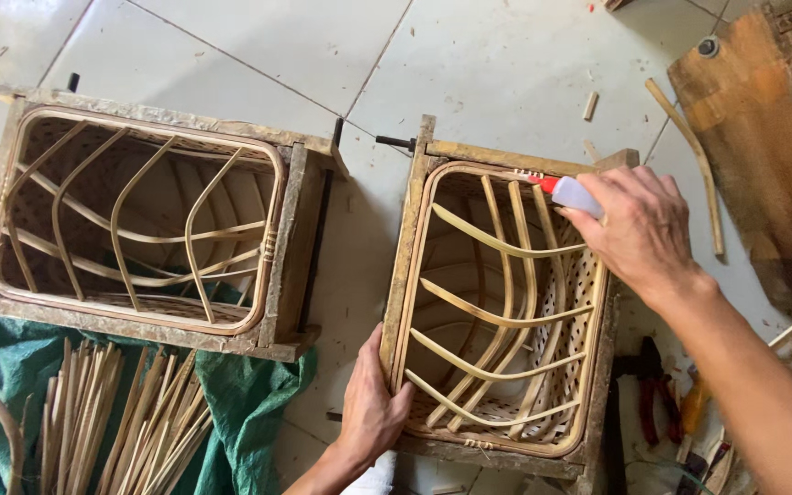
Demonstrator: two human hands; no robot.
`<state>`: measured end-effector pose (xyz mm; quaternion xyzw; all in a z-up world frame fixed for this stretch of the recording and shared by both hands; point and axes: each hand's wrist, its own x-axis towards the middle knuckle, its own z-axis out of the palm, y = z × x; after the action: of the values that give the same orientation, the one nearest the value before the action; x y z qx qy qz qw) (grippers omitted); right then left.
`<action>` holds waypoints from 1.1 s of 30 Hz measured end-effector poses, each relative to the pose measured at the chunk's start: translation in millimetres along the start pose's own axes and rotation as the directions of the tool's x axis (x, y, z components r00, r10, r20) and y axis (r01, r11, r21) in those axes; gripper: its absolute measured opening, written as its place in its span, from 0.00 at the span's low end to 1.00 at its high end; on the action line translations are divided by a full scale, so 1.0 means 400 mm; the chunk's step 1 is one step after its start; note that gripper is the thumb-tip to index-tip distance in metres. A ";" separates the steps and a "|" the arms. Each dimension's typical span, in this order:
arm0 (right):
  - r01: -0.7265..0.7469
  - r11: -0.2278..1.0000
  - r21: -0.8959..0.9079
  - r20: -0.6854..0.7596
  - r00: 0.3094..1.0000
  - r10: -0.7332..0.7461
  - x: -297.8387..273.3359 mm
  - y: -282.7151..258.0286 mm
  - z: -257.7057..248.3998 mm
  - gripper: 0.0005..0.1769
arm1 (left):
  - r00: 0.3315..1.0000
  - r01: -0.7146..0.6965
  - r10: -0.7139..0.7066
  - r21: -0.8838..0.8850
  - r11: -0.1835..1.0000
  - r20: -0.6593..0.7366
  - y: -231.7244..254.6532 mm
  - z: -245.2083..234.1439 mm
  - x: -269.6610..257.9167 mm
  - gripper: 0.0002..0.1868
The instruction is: The person assembles a rectangular bamboo basket frame by inserting curved bamboo strips into a wooden mold. They use a hammer to tap the strips into place, pliers to trim excess material, and a glue bottle to apply adhesive along the frame edges.
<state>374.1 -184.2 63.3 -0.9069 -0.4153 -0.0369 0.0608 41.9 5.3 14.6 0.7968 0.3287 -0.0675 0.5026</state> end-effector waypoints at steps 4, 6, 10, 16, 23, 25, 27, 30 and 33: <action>-0.006 1.000 -0.001 0.030 1.000 0.006 0.006 -0.003 0.005 0.24 | 0.999 -0.034 0.034 0.008 0.999 -0.016 -0.003 0.000 -0.001 0.48; 0.010 1.000 0.016 0.001 1.000 -0.010 0.005 -0.004 0.003 0.22 | 1.000 -0.020 0.020 0.010 1.000 -0.007 -0.005 0.002 0.000 0.48; 0.016 1.000 0.020 -0.017 1.000 -0.016 0.010 -0.006 0.003 0.21 | 1.000 -0.007 0.007 0.018 1.000 0.005 -0.005 0.005 0.003 0.49; 0.007 1.000 0.021 0.002 1.000 -0.007 -0.008 0.017 -0.007 0.23 | 1.000 0.009 -0.009 0.021 1.000 0.012 -0.001 0.003 0.003 0.49; -0.045 0.999 0.015 -0.022 0.999 0.045 -0.057 0.052 -0.015 0.24 | 0.999 0.049 -0.050 0.015 0.999 0.018 0.002 0.009 0.007 0.49; -0.054 0.998 0.016 -0.023 0.998 0.054 -0.052 0.049 -0.005 0.24 | 1.000 0.025 -0.025 0.024 0.999 0.010 0.003 0.009 0.006 0.48; -0.049 0.999 -0.003 -0.017 0.999 0.048 -0.043 0.047 0.002 0.24 | 1.000 0.010 -0.010 0.029 1.000 0.002 0.004 0.007 0.004 0.48; -0.040 0.999 0.002 -0.018 0.999 0.040 -0.040 0.050 0.000 0.24 | 1.000 0.022 -0.022 0.021 1.000 -0.004 0.007 0.004 0.001 0.48; -0.047 0.999 -0.006 -0.017 0.999 0.047 -0.061 0.069 -0.017 0.24 | 0.998 0.066 -0.066 -0.002 0.998 0.001 0.011 0.004 0.004 0.47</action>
<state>379.1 -221.2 65.1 -0.9163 -0.3930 -0.0445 0.0625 46.0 3.4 16.4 0.7850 0.3546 -0.0839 0.5011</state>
